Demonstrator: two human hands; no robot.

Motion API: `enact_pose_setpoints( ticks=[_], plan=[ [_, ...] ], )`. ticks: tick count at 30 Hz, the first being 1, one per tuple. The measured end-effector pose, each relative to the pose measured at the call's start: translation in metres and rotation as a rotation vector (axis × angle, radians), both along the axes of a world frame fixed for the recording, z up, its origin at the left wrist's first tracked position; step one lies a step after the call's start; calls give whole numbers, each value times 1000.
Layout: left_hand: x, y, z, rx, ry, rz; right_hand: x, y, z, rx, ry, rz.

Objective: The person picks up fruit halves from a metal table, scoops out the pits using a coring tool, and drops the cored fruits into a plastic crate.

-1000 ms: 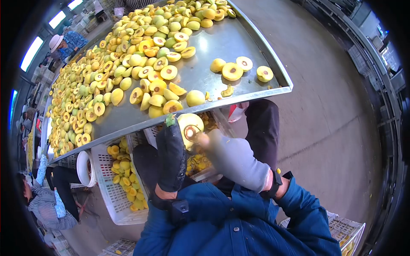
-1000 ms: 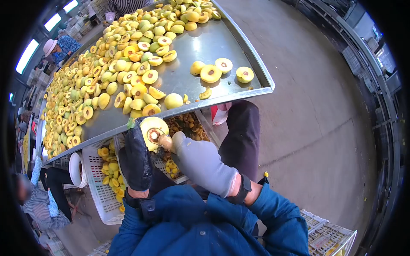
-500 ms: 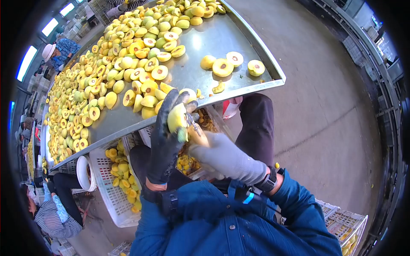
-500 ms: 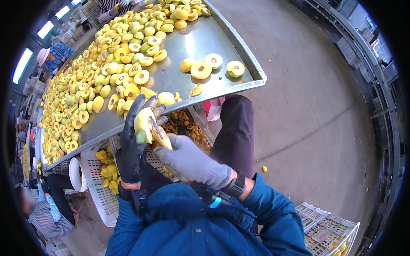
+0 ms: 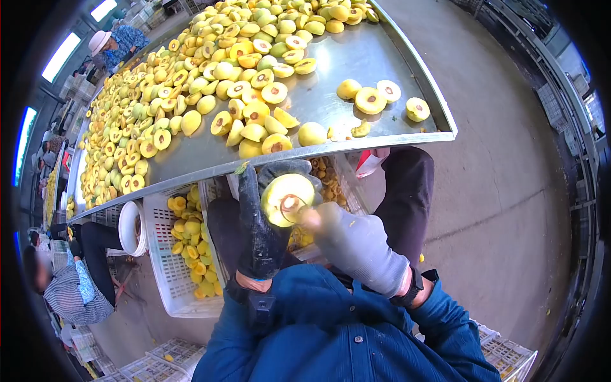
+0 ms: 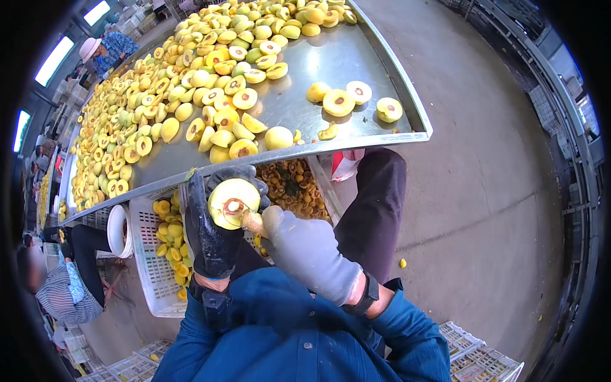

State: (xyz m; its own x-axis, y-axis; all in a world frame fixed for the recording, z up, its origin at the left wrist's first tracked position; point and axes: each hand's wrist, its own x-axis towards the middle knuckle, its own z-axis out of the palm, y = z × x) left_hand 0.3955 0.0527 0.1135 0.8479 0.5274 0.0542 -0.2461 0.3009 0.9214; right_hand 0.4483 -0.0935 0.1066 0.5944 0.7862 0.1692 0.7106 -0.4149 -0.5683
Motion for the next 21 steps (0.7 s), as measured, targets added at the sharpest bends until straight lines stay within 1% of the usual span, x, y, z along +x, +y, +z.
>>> enact_pose_setpoints(
  ticks=[1,4,6,7,9,10,12,15,16,18,19,20,21],
  plan=[
    [-2,0,2,137,44,21,-1,1,0,1,-3,-4],
    [-4,-2,-3,418,77,135,-3,-1,-3,147,-67,-15],
    [-5,-6,-6,415,43,196,-4,0,-2,116,-47,2],
    [-3,-11,-6,341,11,209,-4,1,-1,101,-38,10],
    [-3,-11,-3,326,14,143,-5,0,3,83,-9,0],
    [-4,-5,-1,384,48,64,-5,-1,4,74,6,-7],
    [-5,-2,-6,398,60,23,-3,-2,1,50,-13,2],
    [-3,-4,-17,294,26,67,0,-4,-3,13,-65,4],
    [-1,-5,-4,277,41,34,1,-4,-3,1,-84,4],
    [1,-8,5,419,69,28,5,-7,5,-21,-8,38],
    [1,-8,5,579,81,58,8,-8,8,-31,32,54],
    [1,-8,6,740,91,86,10,-9,6,-62,-22,57],
    [0,-7,10,593,153,31,13,-11,3,-93,-75,61]
  ],
)
